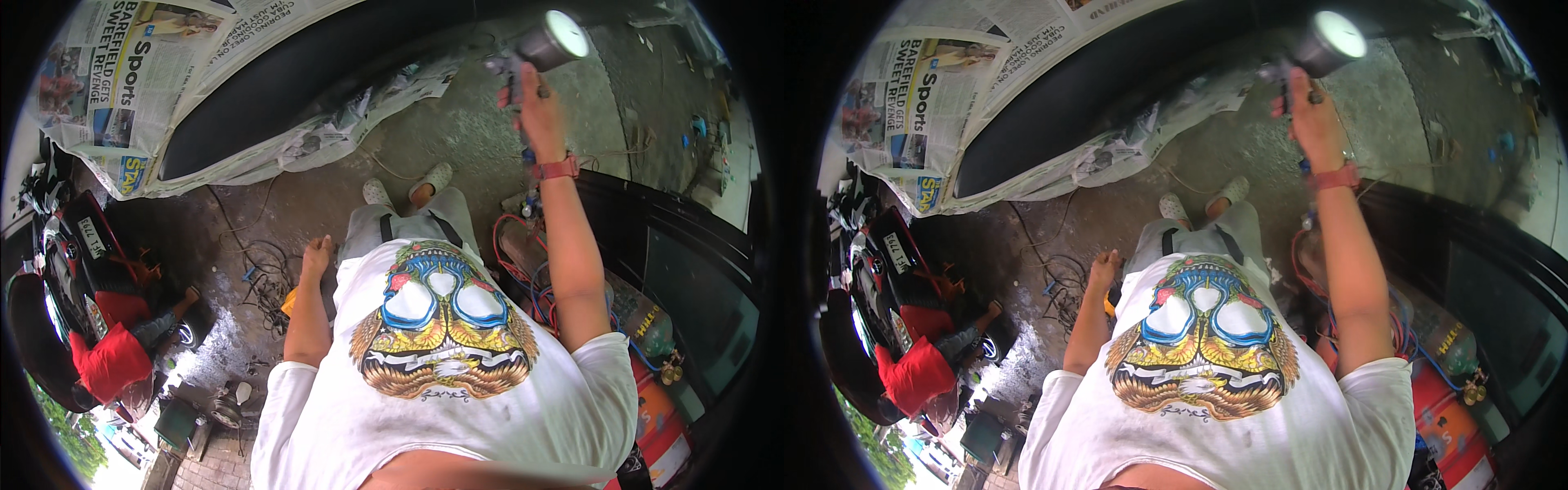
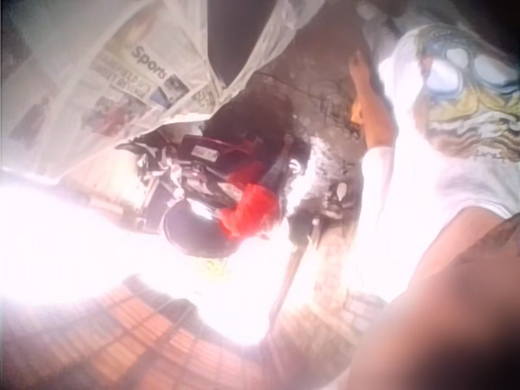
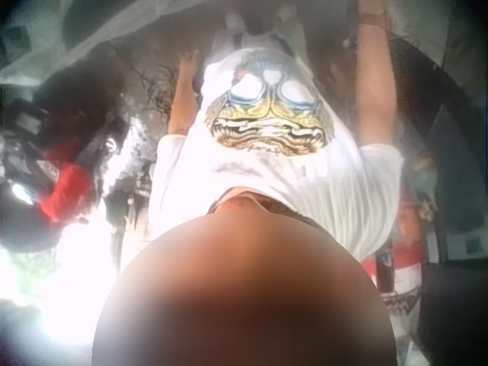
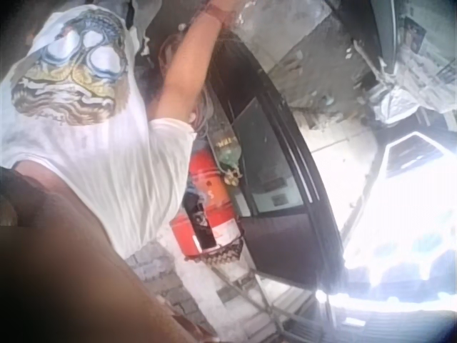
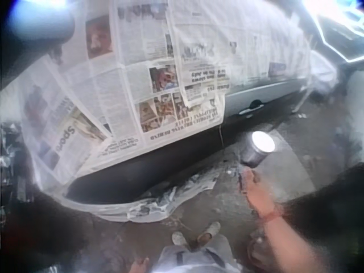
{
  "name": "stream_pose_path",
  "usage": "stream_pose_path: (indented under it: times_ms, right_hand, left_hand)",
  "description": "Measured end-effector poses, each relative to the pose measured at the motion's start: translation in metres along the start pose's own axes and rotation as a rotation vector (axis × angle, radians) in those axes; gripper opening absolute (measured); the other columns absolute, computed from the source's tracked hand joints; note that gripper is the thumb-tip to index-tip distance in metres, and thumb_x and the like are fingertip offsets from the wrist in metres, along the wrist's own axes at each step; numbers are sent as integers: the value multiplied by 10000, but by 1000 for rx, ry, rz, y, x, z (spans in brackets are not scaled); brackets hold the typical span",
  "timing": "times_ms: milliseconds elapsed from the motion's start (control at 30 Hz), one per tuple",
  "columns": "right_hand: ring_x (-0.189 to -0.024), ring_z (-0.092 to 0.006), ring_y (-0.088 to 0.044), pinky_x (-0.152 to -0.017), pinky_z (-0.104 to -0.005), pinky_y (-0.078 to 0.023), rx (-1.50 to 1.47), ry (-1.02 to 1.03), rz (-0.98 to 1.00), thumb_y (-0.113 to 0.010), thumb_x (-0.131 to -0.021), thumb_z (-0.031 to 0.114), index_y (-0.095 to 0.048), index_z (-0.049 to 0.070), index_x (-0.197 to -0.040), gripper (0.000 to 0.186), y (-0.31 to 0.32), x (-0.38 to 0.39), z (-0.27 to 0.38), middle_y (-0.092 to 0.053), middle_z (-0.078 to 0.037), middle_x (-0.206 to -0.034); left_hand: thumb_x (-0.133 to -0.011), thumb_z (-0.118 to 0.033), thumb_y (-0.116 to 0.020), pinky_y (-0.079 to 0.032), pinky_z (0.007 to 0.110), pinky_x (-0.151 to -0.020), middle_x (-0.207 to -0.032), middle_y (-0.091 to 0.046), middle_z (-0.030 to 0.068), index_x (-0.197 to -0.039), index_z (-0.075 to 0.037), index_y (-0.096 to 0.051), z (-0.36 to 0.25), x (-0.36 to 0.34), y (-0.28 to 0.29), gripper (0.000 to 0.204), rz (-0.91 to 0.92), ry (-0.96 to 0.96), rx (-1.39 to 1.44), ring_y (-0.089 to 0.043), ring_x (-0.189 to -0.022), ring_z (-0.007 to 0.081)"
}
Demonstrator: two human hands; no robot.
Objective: The person uses a spray gun to apply paint to a car door in a workshop. They move around the door, squatting and standing to cover different areas, and occasionally touch the surface with their hand.
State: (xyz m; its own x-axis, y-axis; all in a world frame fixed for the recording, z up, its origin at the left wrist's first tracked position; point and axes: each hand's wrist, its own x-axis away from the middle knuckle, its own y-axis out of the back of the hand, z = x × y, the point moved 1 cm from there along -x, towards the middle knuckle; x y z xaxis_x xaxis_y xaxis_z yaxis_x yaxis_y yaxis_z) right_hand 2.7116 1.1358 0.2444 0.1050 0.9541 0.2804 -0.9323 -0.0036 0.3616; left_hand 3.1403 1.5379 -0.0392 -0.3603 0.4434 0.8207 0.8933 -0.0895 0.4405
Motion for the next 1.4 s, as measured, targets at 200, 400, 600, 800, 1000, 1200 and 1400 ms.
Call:
stream_pose_path:
  times_ms: [200, 400, 600, 800, 1000, 1200, 1400]
  right_hand:
    - [-695, -90, -684, -527, -253, -486, -38, 13, 285, -581, -1114, 595, -748, 53, -1335, 608, -72, 58, 13, -778, -44, -864]
    - [-740, -94, -719, -500, -244, -471, -53, -36, 493, -534, -1141, 574, -697, 24, -1382, 622, -83, 63, 22, -791, -66, -914]
    - [-622, -79, -636, -502, -263, -461, -73, -26, 272, -568, -1114, 589, -732, 81, -1384, 599, -38, 12, 23, -774, -42, -846]
    - [-681, -88, -681, -498, -265, -453, -83, 31, 18, -539, -1126, 576, -715, 41, -1391, 623, 27, -42, 18, -777, -61, -852]
    - [-719, -134, -715, -516, -276, -479, -101, 64, -179, -525, -1133, 572, -707, -1, -1370, 647, 76, -65, 0, -797, -91, -913]
    - [-826, -180, -774, -631, -335, -553, -24, 99, -207, -545, -1132, 573, -715, 15, -1365, 628, 73, -30, -66, -814, -104, -979]
    - [-868, -184, -750, -831, -356, -586, -27, 214, -227, -564, -1164, 396, -586, 55, -1579, 537, 8, -9, -108, -812, -125, -1011]
  left_hand:
    - [-1065, -488, -679, -580, 384, -866, -979, -809, 161, -1130, 16, -790, -1, 10, -2, 520, -71, -62, -87, -763, -930, 241]
    - [-1069, -494, -671, -572, 383, -847, -950, -795, 154, -1096, 16, -787, 0, 4, -7, 524, -65, -57, -9, -749, -903, 238]
    - [-1090, -460, -674, -575, 354, -842, -994, -801, 109, -1128, 19, -788, -9, 2, -7, 494, -22, -18, -99, -737, -913, 187]
    - [-1066, -495, -668, -565, 406, -843, -940, -784, 178, -1051, 14, -779, -10, 0, -13, 521, -48, -64, -136, -749, -906, 266]
    - [-1087, -453, -656, -576, 384, -831, -988, -806, 158, -1107, 30, -770, -25, -2, -15, 497, 18, -26, 89, -764, -925, 221]
    - [-1101, -419, -647, -546, 358, -741, -889, -766, 94, -1085, 38, -758, -68, 14, -16, 470, 3, -26, -73, -697, -794, 175]
    - [-1098, -431, -657, -542, 350, -734, -882, -754, 80, -1111, 28, -761, -106, 28, -31, 471, 37, -64, -70, -682, -784, 164]
